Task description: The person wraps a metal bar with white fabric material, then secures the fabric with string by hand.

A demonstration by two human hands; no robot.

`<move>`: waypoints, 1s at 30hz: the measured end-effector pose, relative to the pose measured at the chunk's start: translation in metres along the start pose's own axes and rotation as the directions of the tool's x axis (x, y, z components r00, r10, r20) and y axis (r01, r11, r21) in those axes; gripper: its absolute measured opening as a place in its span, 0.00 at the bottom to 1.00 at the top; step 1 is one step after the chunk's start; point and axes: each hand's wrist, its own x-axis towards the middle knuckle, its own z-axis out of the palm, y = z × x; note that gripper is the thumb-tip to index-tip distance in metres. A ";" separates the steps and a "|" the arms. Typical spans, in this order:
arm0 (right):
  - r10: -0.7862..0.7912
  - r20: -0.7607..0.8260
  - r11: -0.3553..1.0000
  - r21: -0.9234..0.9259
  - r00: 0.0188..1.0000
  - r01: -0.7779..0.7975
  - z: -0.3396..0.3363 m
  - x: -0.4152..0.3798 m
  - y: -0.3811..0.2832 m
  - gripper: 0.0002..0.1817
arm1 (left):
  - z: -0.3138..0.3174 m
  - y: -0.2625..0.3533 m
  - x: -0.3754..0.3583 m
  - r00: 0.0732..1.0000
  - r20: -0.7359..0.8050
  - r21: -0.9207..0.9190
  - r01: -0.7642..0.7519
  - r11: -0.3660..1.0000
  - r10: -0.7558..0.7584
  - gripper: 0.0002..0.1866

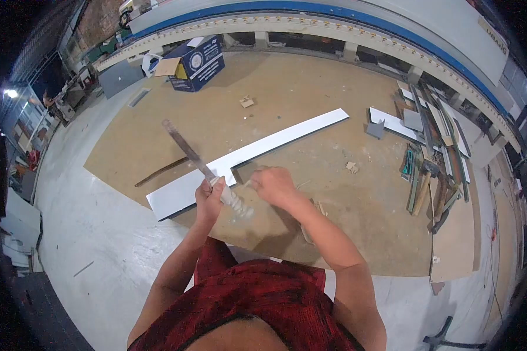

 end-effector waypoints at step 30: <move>0.096 -0.111 0.994 0.055 0.989 -0.090 0.022 -0.006 -0.051 0.11 | 0.021 -0.006 0.004 0.979 -0.140 -0.059 -0.160 0.985 0.151 0.10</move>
